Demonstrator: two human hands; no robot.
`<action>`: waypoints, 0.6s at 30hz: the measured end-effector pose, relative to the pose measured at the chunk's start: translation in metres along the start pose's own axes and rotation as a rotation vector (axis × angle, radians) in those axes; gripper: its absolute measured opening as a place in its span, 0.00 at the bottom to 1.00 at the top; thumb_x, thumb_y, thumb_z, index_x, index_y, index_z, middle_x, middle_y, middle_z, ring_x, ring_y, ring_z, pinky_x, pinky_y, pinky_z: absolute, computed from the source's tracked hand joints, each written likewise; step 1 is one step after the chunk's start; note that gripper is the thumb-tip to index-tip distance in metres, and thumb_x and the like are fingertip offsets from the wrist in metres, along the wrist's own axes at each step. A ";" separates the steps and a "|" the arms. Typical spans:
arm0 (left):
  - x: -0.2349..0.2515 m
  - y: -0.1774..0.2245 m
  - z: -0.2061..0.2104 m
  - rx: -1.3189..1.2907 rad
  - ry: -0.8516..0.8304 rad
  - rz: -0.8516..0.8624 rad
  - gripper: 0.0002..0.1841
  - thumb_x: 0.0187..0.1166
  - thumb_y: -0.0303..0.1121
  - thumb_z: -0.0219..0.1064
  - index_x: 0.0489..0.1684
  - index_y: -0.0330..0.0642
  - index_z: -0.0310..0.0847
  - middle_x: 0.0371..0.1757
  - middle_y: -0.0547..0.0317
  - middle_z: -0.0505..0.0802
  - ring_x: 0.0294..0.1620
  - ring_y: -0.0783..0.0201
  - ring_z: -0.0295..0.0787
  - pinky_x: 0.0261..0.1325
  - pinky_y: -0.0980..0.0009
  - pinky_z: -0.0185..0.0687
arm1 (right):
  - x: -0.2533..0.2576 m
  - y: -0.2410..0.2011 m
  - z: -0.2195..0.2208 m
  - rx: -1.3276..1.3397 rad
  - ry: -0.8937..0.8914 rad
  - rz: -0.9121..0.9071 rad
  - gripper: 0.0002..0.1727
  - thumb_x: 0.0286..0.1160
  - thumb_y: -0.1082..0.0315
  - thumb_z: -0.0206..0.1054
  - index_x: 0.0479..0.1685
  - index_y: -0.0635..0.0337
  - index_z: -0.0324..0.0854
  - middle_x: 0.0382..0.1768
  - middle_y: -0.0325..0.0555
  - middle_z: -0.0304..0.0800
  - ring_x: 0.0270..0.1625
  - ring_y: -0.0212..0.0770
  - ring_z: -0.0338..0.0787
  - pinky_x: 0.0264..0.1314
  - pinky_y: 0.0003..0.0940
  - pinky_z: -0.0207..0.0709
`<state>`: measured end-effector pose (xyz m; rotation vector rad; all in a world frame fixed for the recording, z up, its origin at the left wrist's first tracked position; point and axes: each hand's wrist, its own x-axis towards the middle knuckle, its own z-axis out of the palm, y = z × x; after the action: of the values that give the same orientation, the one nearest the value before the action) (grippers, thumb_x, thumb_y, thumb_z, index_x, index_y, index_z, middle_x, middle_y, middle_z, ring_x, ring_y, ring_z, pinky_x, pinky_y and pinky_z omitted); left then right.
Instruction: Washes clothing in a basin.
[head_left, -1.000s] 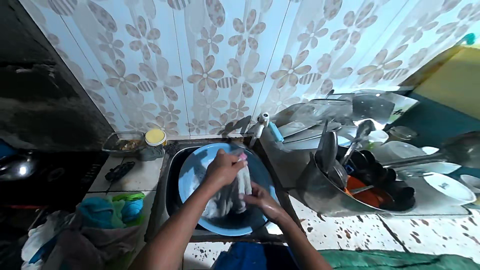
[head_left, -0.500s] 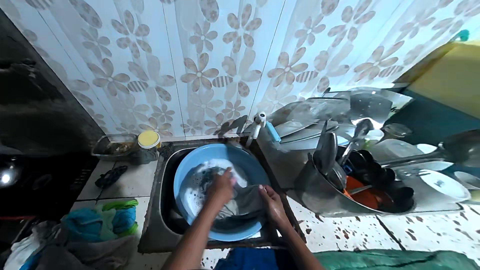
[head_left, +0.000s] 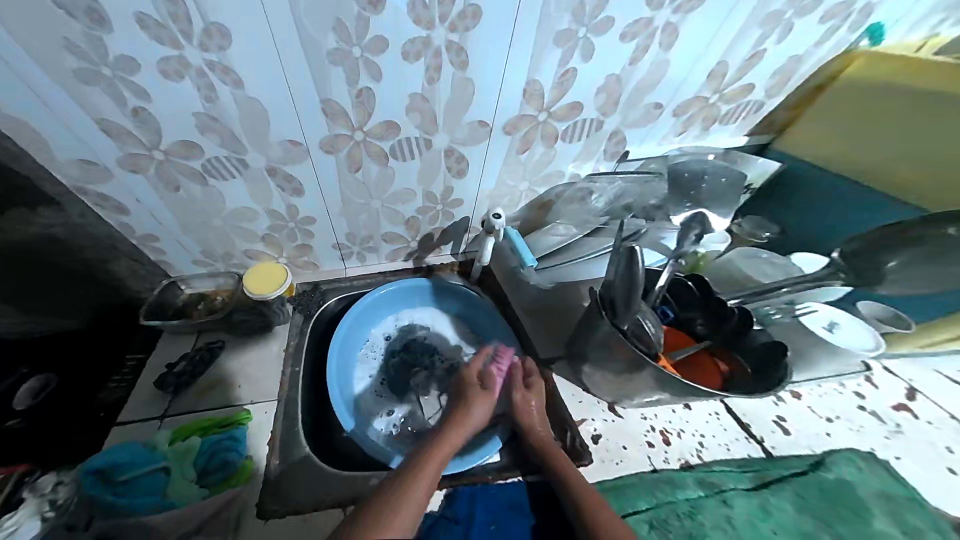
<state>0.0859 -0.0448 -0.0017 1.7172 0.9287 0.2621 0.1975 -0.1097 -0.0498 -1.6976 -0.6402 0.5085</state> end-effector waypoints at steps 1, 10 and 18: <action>-0.005 -0.014 0.006 0.099 -0.060 0.014 0.24 0.92 0.35 0.51 0.86 0.42 0.69 0.72 0.39 0.87 0.71 0.47 0.86 0.77 0.50 0.78 | -0.002 0.002 0.001 0.017 0.033 -0.010 0.17 0.91 0.67 0.50 0.48 0.75 0.78 0.31 0.51 0.83 0.35 0.38 0.86 0.45 0.39 0.83; 0.005 0.014 -0.019 -0.027 -0.025 -0.075 0.23 0.94 0.38 0.51 0.84 0.44 0.72 0.65 0.36 0.88 0.58 0.46 0.90 0.63 0.49 0.84 | -0.003 0.003 0.000 -0.034 0.010 -0.057 0.16 0.91 0.66 0.49 0.52 0.73 0.76 0.32 0.48 0.80 0.35 0.35 0.82 0.43 0.35 0.79; 0.005 -0.032 -0.030 0.642 -0.309 -0.239 0.22 0.85 0.35 0.60 0.75 0.39 0.79 0.75 0.34 0.82 0.78 0.34 0.77 0.74 0.31 0.72 | -0.005 -0.002 0.001 -0.008 0.139 -0.047 0.14 0.91 0.70 0.51 0.46 0.74 0.78 0.28 0.47 0.77 0.31 0.33 0.80 0.41 0.32 0.77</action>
<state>0.0569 -0.0173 -0.0208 2.1145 1.0355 -0.5010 0.1926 -0.1117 -0.0478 -1.7051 -0.5799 0.3514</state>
